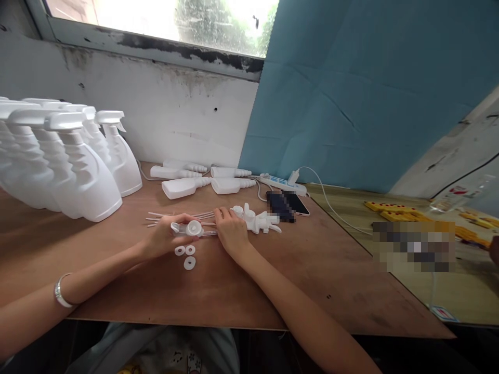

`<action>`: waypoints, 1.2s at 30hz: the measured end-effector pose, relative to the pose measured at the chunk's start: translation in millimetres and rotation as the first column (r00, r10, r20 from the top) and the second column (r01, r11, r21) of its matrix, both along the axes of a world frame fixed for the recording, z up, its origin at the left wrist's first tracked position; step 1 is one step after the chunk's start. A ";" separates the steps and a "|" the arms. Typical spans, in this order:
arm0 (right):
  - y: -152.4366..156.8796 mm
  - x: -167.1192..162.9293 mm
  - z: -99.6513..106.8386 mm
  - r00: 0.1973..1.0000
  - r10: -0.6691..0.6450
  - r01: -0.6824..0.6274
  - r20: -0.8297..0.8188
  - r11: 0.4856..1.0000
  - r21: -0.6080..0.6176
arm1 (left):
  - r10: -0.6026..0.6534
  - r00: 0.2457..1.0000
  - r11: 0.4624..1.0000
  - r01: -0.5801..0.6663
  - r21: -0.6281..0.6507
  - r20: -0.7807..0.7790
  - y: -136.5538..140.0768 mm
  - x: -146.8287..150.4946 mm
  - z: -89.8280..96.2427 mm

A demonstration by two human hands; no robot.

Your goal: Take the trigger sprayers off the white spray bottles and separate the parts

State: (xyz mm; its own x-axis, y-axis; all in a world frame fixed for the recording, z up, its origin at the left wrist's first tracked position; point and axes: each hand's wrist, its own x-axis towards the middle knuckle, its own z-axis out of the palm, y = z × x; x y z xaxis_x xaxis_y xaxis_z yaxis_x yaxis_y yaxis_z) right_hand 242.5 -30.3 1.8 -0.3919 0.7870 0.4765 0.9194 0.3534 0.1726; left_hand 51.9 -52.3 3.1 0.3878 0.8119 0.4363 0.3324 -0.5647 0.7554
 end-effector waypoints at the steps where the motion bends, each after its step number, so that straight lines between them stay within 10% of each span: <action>1: -0.7 0.0 0.8 1.000 -0.001 0.001 -0.013 1.000 -0.006 | 0.030 0.999 1.000 -0.030 -0.007 0.022 1.9 -1.3 0.6; 14: -5.4 -2.2 -4.8 0.962 0.246 -0.267 -0.115 0.937 -0.226 | 0.244 0.942 0.957 -0.195 -0.216 0.231 36.3 -21.9 -9.8; 23: -7.7 2.0 0.2 0.747 0.488 -0.403 -0.451 0.873 0.275 | 0.309 0.934 0.947 -0.285 -0.149 0.176 46.3 -32.4 -10.1; 36: -14.8 -3.7 0.3 0.835 0.435 -0.358 -0.336 0.895 0.268 | 0.259 0.963 0.961 -0.249 0.120 -0.076 38.3 -30.7 -13.0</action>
State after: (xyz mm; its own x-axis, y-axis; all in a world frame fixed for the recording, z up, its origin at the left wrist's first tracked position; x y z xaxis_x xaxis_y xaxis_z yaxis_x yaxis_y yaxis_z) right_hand 238.8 -45.1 2.1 -0.4100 0.4842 0.7729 0.7137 0.6980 -0.0587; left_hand 21.2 -14.0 -9.9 0.2166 0.8383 0.5003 0.5393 -0.5299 0.6545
